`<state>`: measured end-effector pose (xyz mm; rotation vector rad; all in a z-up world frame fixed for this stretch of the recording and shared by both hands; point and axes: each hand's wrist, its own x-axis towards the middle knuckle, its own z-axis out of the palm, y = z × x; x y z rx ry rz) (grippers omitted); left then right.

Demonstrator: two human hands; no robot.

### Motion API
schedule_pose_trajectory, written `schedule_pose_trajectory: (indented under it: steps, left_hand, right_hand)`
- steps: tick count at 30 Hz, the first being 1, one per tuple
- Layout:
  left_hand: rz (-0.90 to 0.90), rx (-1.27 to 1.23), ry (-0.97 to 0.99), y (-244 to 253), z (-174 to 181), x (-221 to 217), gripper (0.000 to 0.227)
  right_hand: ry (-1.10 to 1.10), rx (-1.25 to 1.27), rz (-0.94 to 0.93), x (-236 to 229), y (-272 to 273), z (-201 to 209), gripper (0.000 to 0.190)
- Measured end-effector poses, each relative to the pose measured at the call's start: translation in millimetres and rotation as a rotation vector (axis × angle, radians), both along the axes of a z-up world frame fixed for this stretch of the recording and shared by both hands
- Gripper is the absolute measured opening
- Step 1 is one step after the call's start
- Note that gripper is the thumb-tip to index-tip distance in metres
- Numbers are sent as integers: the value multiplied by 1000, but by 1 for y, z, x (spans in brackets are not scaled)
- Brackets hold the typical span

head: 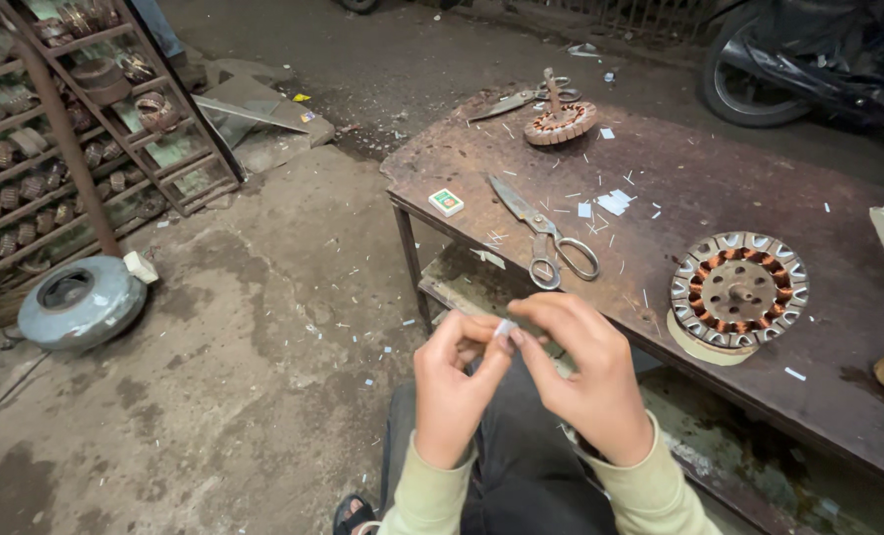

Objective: The person cuts small white insulating strips with scissors and places them into slots on a circular copper-wound stator. They repeat this process for multiple slots on two stator units on a workbench.

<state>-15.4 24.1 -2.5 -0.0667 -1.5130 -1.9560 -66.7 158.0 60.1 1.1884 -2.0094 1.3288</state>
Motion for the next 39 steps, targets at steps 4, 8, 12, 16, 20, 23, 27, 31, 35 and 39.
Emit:
schedule_pose_trajectory:
  steps: [4, 8, 12, 16, 20, 23, 27, 31, 35, 39]
  left_hand:
    - [-25, 8, -75, -2, 3, 4, 12]
    - [-58, 186, -34, 3, 6, 4, 20]
    - [-52, 261, 69, 14, 4, 0, 19]
    - [18, 214, 126, 22, 5, 0, 15]
    - [109, 70, 91, 26, 8, 2, 14]
    - [88, 35, 72, 28, 11, 4, 12]
    - [36, -7, 53, 29, 11, 5, 10]
    - [-43, 15, -24, 29, 9, 4, 9]
    - [-174, 90, -49, 28, 7, 2, 8]
    - [-94, 47, -86, 27, 8, 2, 8]
  right_hand:
    - [-24, 56, 39, -5, 6, 0, 15]
    - [-338, -85, 115, -8, 4, -4, 12]
    - [-547, -193, 184, -7, 8, -6, 12]
    - [-557, -154, 85, -8, 12, -5, 14]
    - [-635, -200, 150, -11, 15, -11, 13]
    - [-690, -176, 117, -14, 18, -17, 10]
    - [-639, -155, 177, -17, 24, -20, 6]
    - [-518, -77, 178, -16, 29, -16, 9]
    - [-586, 18, 94, -14, 30, -8, 9]
    - [-777, -109, 241, -11, 34, -4, 27]
